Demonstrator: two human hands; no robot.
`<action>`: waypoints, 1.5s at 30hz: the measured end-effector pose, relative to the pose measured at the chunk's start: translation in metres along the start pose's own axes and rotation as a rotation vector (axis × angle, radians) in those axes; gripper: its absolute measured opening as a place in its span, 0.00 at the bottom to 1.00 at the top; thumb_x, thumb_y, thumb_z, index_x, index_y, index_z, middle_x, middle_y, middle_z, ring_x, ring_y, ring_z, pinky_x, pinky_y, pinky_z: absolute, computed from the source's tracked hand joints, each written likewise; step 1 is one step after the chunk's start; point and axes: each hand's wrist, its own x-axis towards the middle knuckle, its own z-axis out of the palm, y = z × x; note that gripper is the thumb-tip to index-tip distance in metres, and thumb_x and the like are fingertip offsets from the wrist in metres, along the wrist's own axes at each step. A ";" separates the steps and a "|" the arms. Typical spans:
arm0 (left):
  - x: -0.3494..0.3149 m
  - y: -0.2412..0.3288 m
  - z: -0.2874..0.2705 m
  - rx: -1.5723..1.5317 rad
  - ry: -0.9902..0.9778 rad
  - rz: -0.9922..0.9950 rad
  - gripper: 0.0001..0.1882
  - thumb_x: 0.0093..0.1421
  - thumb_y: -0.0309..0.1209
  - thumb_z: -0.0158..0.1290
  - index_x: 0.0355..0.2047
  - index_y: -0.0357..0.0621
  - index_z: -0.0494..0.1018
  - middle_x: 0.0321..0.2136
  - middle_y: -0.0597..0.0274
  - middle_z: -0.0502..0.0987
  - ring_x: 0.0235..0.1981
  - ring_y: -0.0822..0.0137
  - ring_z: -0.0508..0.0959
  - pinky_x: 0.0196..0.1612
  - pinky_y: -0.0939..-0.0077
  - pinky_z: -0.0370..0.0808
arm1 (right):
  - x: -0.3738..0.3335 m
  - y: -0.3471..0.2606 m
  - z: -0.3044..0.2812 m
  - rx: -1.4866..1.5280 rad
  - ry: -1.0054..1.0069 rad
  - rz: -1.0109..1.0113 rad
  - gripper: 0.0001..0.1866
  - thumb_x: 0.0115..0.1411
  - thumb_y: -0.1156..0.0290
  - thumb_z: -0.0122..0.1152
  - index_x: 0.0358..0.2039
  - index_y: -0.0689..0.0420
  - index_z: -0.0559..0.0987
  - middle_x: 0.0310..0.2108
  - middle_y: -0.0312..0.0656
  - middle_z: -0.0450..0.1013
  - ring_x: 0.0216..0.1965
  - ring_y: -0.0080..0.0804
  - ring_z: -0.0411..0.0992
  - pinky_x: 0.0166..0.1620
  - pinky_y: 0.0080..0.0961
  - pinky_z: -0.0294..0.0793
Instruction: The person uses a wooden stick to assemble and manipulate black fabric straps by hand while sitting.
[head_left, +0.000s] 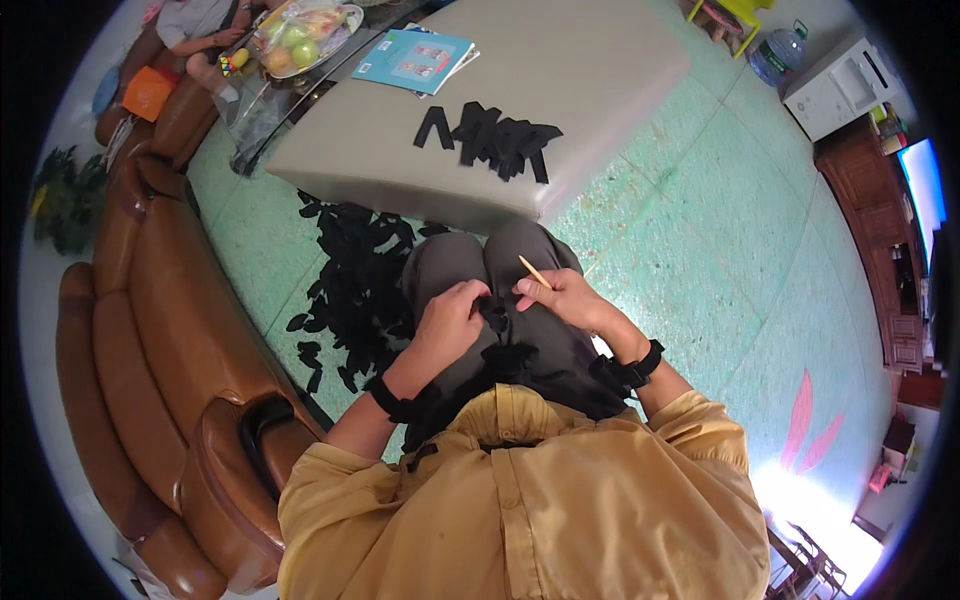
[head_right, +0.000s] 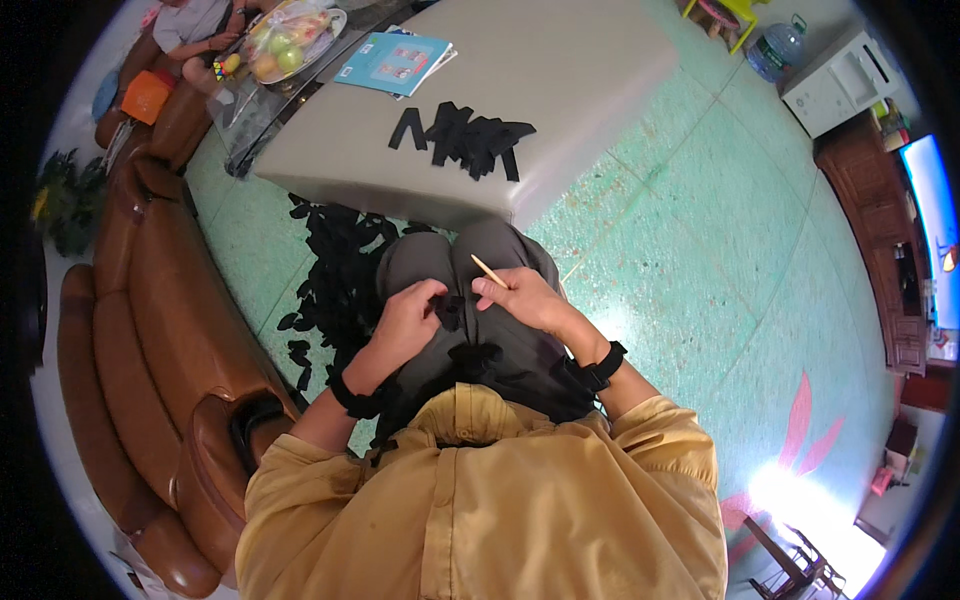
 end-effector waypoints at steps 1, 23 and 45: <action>0.004 0.004 -0.009 0.004 0.008 0.003 0.13 0.44 0.15 0.49 0.33 0.37 0.70 0.27 0.52 0.72 0.28 0.52 0.73 0.31 0.68 0.71 | 0.000 -0.008 0.002 0.082 -0.013 -0.049 0.21 0.58 0.54 0.56 0.25 0.62 0.80 0.23 0.37 0.73 0.28 0.20 0.65 0.35 0.21 0.66; 0.021 0.018 -0.059 -0.920 0.135 -0.188 0.18 0.61 0.26 0.40 0.51 0.37 0.66 0.43 0.60 0.72 0.36 0.77 0.70 0.38 0.82 0.68 | 0.007 -0.057 0.019 0.477 -0.128 0.020 0.05 0.59 0.72 0.50 0.31 0.60 0.72 0.18 0.34 0.66 0.13 0.13 0.55 0.16 0.14 0.52; 0.021 0.013 -0.041 -0.949 0.124 -0.408 0.11 0.59 0.22 0.48 0.42 0.31 0.69 0.33 0.58 0.75 0.33 0.73 0.75 0.31 0.79 0.80 | -0.002 -0.072 0.040 -0.686 0.480 -0.711 0.09 0.48 0.73 0.62 0.30 0.60 0.74 0.36 0.45 0.72 0.24 0.44 0.73 0.25 0.32 0.72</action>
